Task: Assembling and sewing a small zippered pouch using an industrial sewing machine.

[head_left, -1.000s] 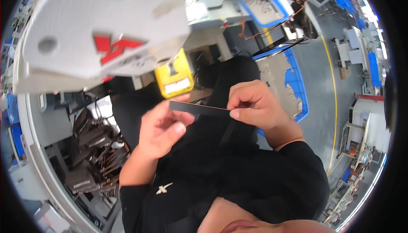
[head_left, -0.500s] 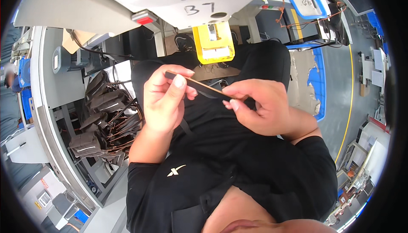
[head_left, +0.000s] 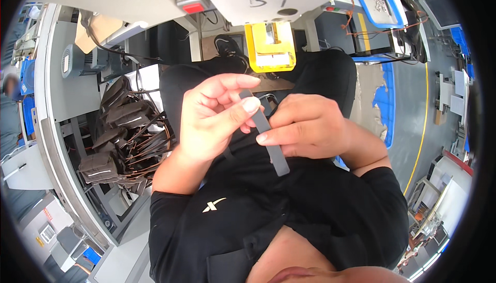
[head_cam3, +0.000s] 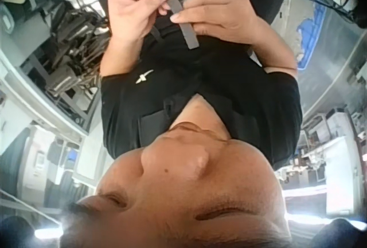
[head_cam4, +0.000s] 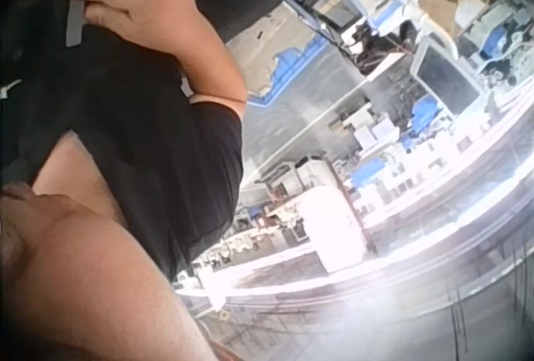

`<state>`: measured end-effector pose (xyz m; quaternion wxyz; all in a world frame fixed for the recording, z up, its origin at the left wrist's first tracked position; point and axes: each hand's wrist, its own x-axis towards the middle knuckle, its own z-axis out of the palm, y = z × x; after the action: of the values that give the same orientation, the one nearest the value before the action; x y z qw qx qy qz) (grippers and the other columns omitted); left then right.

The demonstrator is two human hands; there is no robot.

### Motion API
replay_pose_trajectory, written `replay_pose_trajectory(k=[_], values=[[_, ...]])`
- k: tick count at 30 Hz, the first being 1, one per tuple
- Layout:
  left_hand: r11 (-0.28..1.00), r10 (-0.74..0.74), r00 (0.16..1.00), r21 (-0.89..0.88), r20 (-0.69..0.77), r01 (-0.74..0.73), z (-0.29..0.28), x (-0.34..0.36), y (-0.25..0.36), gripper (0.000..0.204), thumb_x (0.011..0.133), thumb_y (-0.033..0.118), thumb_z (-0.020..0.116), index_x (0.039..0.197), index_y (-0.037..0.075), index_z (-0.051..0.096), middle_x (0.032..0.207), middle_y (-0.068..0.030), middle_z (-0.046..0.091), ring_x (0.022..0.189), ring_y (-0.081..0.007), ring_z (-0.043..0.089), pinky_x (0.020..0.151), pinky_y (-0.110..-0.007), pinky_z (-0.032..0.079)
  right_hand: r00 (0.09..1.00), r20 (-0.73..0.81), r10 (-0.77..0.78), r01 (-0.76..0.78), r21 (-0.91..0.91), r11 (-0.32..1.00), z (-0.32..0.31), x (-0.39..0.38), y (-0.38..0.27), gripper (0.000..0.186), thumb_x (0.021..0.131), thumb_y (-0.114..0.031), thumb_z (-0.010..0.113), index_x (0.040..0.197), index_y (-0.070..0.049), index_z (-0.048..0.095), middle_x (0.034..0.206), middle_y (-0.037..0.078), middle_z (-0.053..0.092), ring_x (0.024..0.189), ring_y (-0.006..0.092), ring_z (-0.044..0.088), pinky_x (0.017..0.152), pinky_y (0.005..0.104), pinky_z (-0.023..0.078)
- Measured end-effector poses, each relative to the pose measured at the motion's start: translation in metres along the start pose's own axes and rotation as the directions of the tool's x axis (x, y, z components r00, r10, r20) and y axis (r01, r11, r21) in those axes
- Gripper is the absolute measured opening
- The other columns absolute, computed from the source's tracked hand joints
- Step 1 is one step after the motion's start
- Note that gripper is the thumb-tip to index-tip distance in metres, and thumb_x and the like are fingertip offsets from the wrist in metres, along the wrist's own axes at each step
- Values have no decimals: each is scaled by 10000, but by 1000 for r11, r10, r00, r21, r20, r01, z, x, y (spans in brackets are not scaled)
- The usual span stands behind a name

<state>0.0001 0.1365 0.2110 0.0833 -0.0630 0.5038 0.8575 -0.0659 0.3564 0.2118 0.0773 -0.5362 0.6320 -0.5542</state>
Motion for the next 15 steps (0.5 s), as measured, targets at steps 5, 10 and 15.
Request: replay_pose_trajectory(k=[5, 10, 15], values=[[993, 117, 993, 6, 17, -118, 4, -9, -8, 256, 956, 30, 709, 1193, -59, 677, 1000, -153, 745, 830, -165, 725, 724, -257, 587, 977, -61, 202, -183, 234, 955, 2, -2, 8, 224, 813, -190, 864, 981, -83, 762, 843, 70, 701, 724, 243, 686, 643, 322, 534], [786, 394, 897, 433, 200, -441, 7, -10, -3, 327, 904, 8, 754, 1213, -78, 687, 1076, -154, 748, 946, -189, 730, 822, -301, 573, 926, -237, 292, -281, 82, 956, 14, -8, 3, 216, 837, -174, 855, 890, -40, 694, 828, 70, 698, 707, 215, 693, 629, 297, 533], [845, 347, 934, 404, 82, -350, 13, -13, -10, 268, 919, -3, 744, 1178, -66, 712, 1047, -158, 761, 913, -173, 734, 816, -282, 575, 825, -397, 403, -352, 197, 915, 23, -7, -9, 272, 846, -168, 859, 927, 6, 667, 801, 81, 696, 749, 149, 695, 678, 270, 548]])
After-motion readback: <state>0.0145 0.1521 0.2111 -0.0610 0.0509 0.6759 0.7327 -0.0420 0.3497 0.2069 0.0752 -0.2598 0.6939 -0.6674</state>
